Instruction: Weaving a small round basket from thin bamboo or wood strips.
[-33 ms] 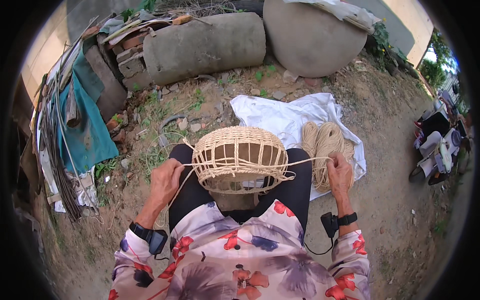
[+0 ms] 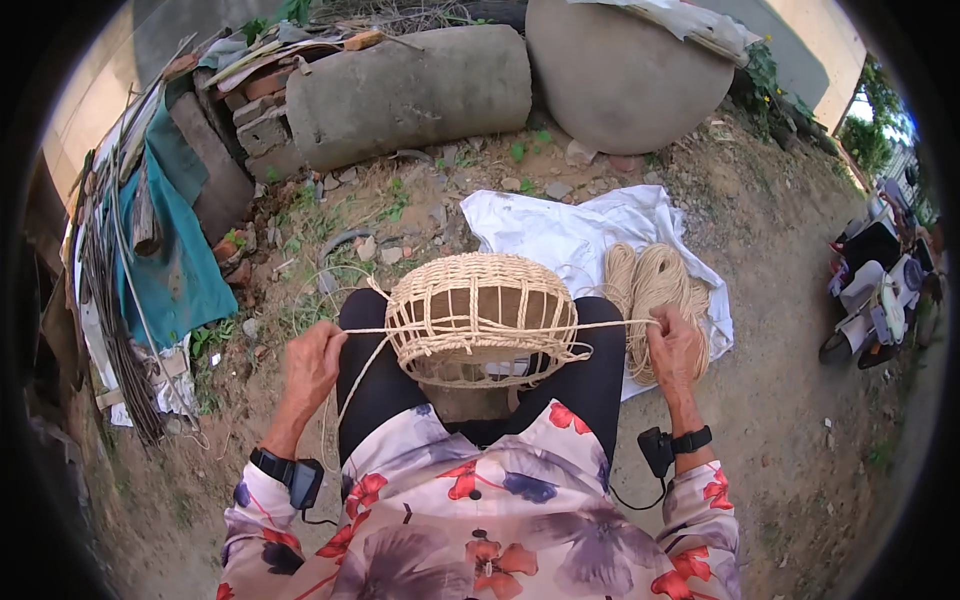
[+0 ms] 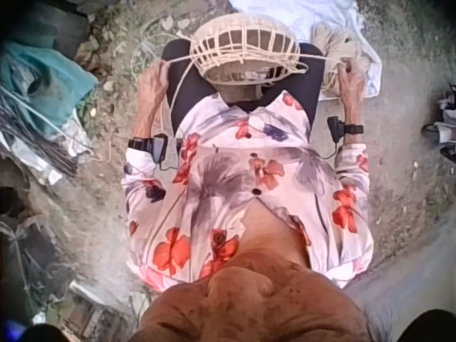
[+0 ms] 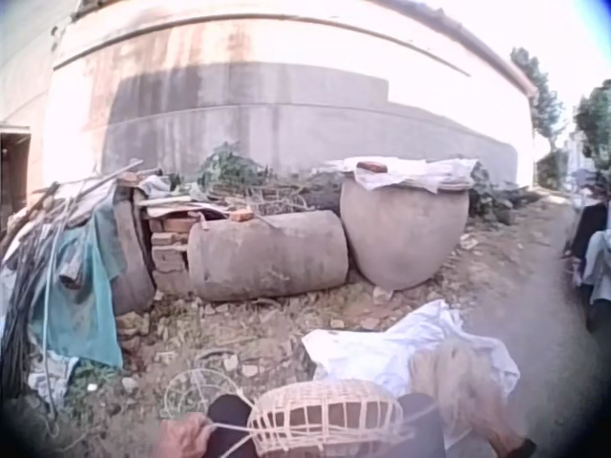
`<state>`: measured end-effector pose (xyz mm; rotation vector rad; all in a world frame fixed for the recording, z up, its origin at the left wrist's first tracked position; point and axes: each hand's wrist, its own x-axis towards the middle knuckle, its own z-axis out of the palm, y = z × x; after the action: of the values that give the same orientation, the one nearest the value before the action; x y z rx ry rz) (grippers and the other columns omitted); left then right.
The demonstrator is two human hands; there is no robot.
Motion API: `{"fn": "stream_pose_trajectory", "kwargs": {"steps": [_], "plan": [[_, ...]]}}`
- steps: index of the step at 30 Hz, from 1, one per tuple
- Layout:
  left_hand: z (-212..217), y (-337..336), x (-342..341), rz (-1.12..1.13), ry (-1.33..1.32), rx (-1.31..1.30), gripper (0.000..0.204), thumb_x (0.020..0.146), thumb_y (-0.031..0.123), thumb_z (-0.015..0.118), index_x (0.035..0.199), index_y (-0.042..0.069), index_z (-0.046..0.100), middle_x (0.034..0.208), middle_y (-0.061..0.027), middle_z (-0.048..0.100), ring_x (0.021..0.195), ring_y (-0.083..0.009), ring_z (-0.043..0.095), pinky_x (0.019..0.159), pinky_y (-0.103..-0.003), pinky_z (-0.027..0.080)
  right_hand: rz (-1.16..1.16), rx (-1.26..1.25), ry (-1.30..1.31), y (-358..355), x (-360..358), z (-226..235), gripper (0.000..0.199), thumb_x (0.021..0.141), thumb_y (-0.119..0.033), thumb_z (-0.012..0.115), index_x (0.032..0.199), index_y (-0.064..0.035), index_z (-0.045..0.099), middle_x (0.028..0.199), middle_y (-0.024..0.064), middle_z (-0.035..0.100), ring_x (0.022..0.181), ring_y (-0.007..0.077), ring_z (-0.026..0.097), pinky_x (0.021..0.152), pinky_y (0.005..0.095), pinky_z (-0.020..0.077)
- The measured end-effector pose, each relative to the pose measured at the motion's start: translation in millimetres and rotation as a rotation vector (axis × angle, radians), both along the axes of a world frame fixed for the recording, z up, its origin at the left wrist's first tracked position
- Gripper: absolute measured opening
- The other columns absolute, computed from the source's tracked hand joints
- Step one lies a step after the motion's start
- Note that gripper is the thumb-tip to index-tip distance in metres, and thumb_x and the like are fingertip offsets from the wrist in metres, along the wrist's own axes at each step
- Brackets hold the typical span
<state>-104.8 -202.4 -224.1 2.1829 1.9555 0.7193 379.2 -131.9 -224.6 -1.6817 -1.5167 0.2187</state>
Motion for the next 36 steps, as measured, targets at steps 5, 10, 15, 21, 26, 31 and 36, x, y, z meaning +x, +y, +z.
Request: {"fn": "stream_pose_trajectory", "kwargs": {"steps": [5, 10, 15, 21, 26, 31, 36], "plan": [[-21, -70, -3, 0.043, -0.025, 0.151, 0.014, 0.092, 0.015, 0.061, 0.098, 0.004, 0.067, 0.089, -0.0123, 0.068, 0.076, -0.0242, 0.068, 0.067, -0.034, 0.055, 0.205, 0.169, -0.312, -11, -34, 4, 0.013, 0.078, -0.007, 0.069, 0.091, -0.0055, 0.065, 0.072, 0.0084, 0.063, 0.069, 0.0259, 0.061, 0.072, 0.0386, 0.0433], [-7, -57, -78, 0.3, -0.041, 0.085, 0.013, 0.089, 0.014, 0.065, 0.096, 0.003, 0.069, 0.089, -0.0124, 0.068, 0.074, -0.0233, 0.068, 0.068, -0.031, 0.054, 0.276, 0.176, -0.327, -10, -43, -7, 0.013, 0.081, -0.004, 0.065, 0.094, -0.0065, 0.065, 0.079, 0.009, 0.066, 0.078, 0.0286, 0.063, 0.083, 0.0404, 0.0398], [46, -11, 20, -0.03, -0.296, 0.253, 0.011, 0.081, 0.005, 0.072, 0.092, 0.003, 0.069, 0.085, -0.0104, 0.067, 0.069, -0.0215, 0.066, 0.062, -0.031, 0.052, 0.261, 0.15, -0.294, -8, -48, -23, 0.012, 0.082, -0.005, 0.065, 0.093, -0.0061, 0.066, 0.08, 0.0093, 0.067, 0.077, 0.0285, 0.062, 0.081, 0.0395, 0.0411], [17, 10, 65, -0.092, -0.19, 0.371, 0.009, 0.077, 0.005, 0.073, 0.085, 0.005, 0.067, 0.078, -0.0076, 0.065, 0.065, -0.0252, 0.065, 0.057, -0.035, 0.052, 0.256, 0.115, -0.22, -10, -54, -28, 0.009, 0.082, -0.006, 0.066, 0.091, -0.0062, 0.067, 0.077, 0.0087, 0.066, 0.075, 0.027, 0.061, 0.077, 0.0378, 0.0429], [10, 14, 56, 0.005, -0.336, 0.274, 0.002, 0.08, 0.003, 0.065, 0.081, 0.003, 0.064, 0.073, -0.0132, 0.064, 0.064, -0.0306, 0.065, 0.058, -0.04, 0.051, 0.239, 0.097, -0.155, -13, -60, -24, 0.009, 0.082, -0.006, 0.067, 0.091, -0.0068, 0.067, 0.075, 0.0074, 0.065, 0.073, 0.0254, 0.06, 0.077, 0.0369, 0.0425], [-42, -18, -133, 0.47, 0.102, 0.192, 0.013, 0.09, 0.009, 0.057, 0.082, -0.001, 0.059, 0.07, -0.025, 0.062, 0.066, -0.0449, 0.063, 0.058, -0.05, 0.048, 0.228, 0.165, -0.194, -17, -56, -17, 0.008, 0.082, -0.004, 0.067, 0.09, -0.0074, 0.067, 0.076, 0.0063, 0.066, 0.069, 0.0241, 0.059, 0.08, 0.0356, 0.0413], [-91, -160, -346, 0.977, 0.493, -0.063, 0.016, 0.088, 0.015, 0.059, 0.084, 0.001, 0.066, 0.077, -0.0253, 0.067, 0.075, -0.0442, 0.067, 0.064, -0.052, 0.052, 0.261, 0.149, -0.185, -15, -56, -20, 0.007, 0.083, -0.004, 0.066, 0.09, -0.0066, 0.067, 0.078, 0.0073, 0.067, 0.07, 0.025, 0.059, 0.078, 0.0366, 0.0423]]}}
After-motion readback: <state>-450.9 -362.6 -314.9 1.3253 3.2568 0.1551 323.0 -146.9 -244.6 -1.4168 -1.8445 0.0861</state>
